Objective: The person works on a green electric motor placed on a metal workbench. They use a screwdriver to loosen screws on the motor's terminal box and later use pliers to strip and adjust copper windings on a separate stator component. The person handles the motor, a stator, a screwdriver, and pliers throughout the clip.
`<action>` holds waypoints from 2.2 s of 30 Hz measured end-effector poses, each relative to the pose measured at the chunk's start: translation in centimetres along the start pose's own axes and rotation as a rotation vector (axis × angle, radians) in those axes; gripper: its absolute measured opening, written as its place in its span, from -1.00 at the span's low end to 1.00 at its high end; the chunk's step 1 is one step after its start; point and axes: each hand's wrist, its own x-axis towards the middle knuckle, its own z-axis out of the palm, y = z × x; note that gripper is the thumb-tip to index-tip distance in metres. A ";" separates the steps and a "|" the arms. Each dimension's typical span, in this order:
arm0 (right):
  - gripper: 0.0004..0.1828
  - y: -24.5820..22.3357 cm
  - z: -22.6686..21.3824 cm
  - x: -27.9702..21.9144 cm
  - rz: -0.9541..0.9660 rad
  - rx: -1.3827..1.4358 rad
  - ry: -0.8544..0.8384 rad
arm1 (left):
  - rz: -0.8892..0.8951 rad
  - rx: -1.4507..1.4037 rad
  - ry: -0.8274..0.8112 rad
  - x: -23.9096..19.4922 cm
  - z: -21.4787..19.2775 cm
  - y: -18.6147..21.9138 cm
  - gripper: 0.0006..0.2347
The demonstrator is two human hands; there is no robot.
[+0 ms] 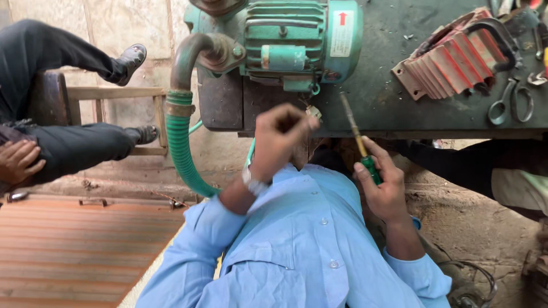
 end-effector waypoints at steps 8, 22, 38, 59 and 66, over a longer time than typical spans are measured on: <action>-0.53 -1.1 4.0 1.1 -0.225 -0.025 0.055 | 0.794 0.595 0.037 -7.6 -4.6 10.6 -0.79; -0.50 -2.6 6.8 1.3 -0.045 0.175 0.070 | 0.656 0.930 -0.273 0.4 -7.7 17.9 -0.69; -0.56 -1.7 9.6 1.1 -0.216 0.065 0.243 | 0.436 0.838 -0.208 0.6 -8.2 17.4 -0.59; -0.56 -2.5 10.3 1.0 -0.158 0.088 0.250 | 0.410 0.849 -0.207 0.1 -8.6 17.1 -0.61; -0.55 -2.2 11.1 0.7 0.060 0.446 0.198 | 0.382 1.005 -0.217 0.3 -8.4 17.9 -0.44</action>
